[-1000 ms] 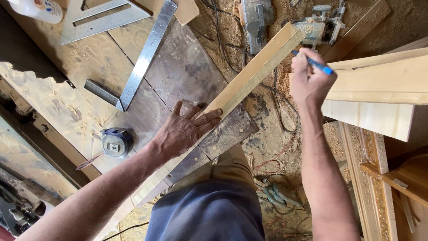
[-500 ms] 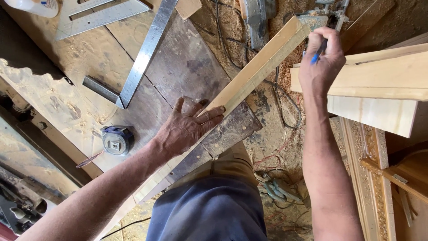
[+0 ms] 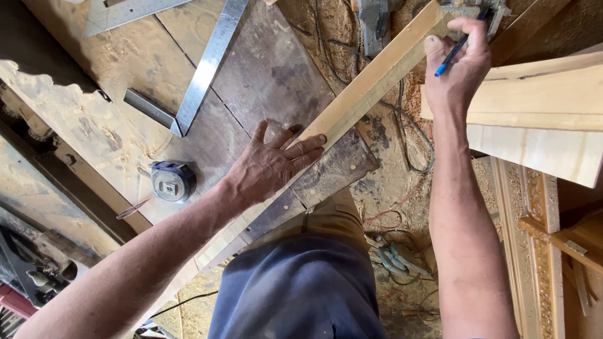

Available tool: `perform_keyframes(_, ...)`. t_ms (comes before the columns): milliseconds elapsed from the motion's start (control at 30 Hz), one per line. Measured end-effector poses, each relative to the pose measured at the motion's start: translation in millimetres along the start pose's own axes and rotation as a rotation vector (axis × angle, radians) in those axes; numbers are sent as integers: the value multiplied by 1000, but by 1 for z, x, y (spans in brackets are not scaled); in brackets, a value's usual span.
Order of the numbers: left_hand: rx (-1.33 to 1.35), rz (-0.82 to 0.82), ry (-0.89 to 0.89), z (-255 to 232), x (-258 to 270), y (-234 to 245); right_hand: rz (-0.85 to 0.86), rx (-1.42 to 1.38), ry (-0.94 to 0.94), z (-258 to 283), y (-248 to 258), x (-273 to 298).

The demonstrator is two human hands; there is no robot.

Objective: Measuring a wooden plank with a tape measure and marking cut lines using a square and pencil.

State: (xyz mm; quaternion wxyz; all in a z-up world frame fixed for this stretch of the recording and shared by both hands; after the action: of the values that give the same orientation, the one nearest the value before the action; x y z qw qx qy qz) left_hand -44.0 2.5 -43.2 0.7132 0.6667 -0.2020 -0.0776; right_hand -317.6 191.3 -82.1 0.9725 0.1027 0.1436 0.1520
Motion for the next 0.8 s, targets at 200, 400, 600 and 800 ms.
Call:
perform_keyframes(200,-13,-27,2,0,0,5,-3,-132,95,-10,0,3)
perform_keyframes(400,4,13,-19,0,0,3,-24,-63,109,-6,1,3)
perform_keyframes(600,8,49,-25,-1,1,-1,-50,-137,124,-18,2,5)
perform_keyframes(800,5,46,-23,-1,0,2,-37,-119,149,-16,2,6)
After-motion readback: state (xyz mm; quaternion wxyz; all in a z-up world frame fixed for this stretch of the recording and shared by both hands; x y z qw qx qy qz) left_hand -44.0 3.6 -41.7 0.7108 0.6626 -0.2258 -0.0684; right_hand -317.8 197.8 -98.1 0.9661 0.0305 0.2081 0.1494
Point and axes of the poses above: each hand's wrist, its own x-axis away from the middle knuckle, its own y-axis out of the back of the hand, z = x × y, the point moved 6 cm from there along -x, towards the middle knuckle, and after that the axes turned 13 degrees about -x, right-handed, at the moved point
